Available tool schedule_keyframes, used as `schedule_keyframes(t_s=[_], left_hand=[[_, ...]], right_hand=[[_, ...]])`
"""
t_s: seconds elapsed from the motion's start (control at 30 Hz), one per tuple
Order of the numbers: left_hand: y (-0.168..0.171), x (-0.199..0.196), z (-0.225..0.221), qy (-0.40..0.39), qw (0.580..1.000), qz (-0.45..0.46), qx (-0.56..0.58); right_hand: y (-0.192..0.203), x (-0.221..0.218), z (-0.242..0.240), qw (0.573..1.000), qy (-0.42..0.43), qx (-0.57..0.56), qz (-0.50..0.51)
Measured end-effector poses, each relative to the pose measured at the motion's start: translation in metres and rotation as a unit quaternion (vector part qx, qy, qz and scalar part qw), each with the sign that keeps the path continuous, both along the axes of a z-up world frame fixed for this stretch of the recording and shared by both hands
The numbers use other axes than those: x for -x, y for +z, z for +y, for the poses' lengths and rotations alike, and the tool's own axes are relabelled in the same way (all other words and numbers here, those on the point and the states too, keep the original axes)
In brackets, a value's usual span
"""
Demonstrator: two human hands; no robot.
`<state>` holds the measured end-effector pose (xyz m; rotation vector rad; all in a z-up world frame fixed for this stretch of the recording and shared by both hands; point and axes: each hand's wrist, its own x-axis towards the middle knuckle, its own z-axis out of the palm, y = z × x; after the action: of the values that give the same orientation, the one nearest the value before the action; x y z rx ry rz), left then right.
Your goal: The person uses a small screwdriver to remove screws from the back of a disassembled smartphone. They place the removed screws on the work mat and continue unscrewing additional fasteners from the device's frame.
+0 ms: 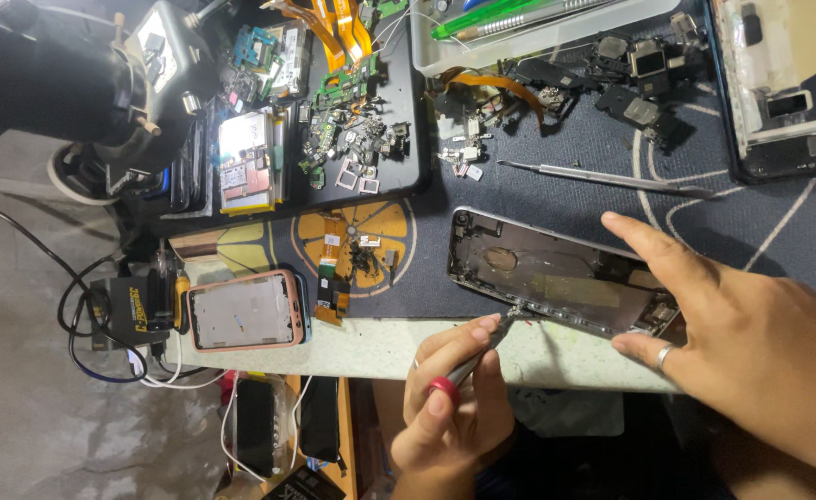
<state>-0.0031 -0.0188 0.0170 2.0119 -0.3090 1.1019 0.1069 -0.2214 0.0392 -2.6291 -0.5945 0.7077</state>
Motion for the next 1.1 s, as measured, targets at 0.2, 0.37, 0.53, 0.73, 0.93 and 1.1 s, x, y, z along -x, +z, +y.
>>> schedule_keyframes(t_s=[0.2,0.37,0.53,0.73,0.93,1.1], left_hand=[[0.003,0.005,0.001,0.015,1.0,0.006,0.004],[0.001,0.008,0.002,0.006,0.999,0.031,0.017],[-0.007,0.0,0.002,0.02,0.997,-0.023,0.067],[-0.01,-0.003,0.003,0.035,0.998,-0.026,0.041],[-0.012,-0.003,0.002,0.036,0.997,-0.037,0.054],[-0.011,0.002,0.004,0.038,0.998,-0.019,0.053]], right_hand=[[0.004,0.0,0.003,0.999,-0.007,0.036,0.019],[0.002,0.003,0.004,0.999,-0.028,0.015,-0.001],[0.0,0.003,0.004,1.0,-0.026,0.005,-0.006],[-0.001,0.003,0.004,0.999,-0.039,0.002,0.008],[-0.001,0.001,0.005,0.999,-0.032,-0.013,-0.009],[-0.002,0.001,0.005,0.999,-0.033,-0.004,0.005]])
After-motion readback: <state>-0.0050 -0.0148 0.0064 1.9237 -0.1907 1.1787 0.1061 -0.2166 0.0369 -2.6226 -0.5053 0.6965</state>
